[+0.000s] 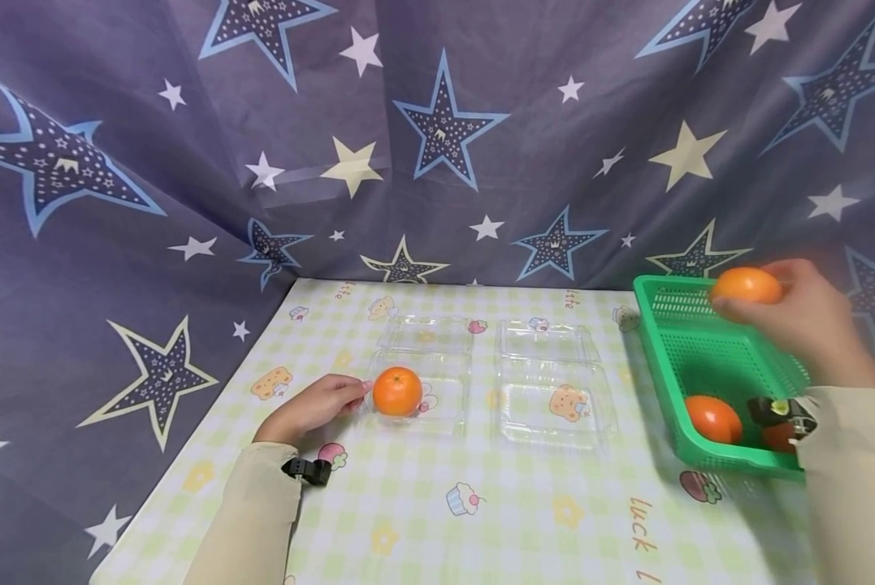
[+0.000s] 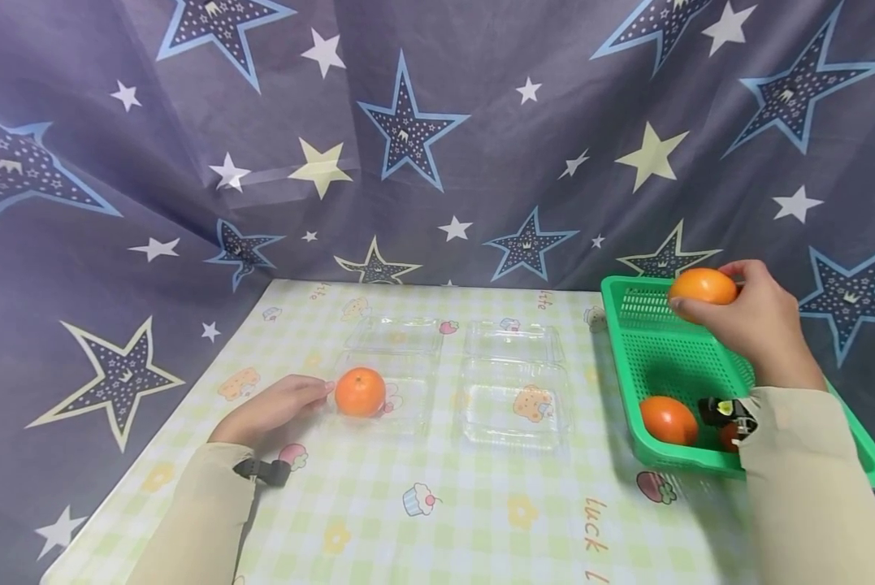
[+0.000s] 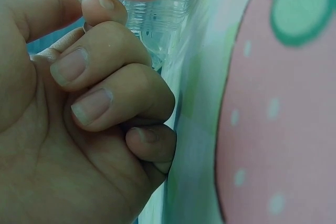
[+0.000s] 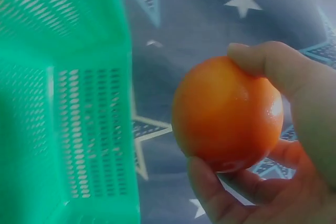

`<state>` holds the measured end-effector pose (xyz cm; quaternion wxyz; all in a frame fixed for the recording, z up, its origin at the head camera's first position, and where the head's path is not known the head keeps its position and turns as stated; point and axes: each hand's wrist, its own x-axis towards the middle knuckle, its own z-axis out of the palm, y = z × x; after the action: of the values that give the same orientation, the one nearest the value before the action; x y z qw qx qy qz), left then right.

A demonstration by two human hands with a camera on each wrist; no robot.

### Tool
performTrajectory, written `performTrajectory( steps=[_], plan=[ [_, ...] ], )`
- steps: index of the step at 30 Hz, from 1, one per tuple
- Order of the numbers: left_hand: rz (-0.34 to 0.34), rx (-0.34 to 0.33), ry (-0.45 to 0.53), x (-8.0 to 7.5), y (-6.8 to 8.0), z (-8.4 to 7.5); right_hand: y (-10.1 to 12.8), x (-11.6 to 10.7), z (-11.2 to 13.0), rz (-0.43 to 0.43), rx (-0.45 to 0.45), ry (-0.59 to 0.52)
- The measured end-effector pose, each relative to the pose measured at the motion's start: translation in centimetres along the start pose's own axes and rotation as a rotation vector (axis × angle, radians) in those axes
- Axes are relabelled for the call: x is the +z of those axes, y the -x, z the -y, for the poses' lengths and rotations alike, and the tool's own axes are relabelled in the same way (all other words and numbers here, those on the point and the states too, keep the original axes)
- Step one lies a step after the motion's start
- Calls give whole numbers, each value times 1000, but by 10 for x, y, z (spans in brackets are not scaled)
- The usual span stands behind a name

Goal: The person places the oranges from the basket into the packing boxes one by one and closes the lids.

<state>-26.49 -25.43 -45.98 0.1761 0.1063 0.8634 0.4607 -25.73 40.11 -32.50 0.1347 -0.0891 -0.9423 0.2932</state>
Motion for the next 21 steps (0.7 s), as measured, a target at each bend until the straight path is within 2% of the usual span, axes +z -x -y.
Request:
performTrajectory(
  steps=[9, 21],
  plan=[
    [21, 9, 36, 1, 0, 0, 13, -6, 20, -37, 27, -73],
    [2, -9, 13, 0, 2, -4, 30, -3, 38, -104, 80, -176]
  ],
)
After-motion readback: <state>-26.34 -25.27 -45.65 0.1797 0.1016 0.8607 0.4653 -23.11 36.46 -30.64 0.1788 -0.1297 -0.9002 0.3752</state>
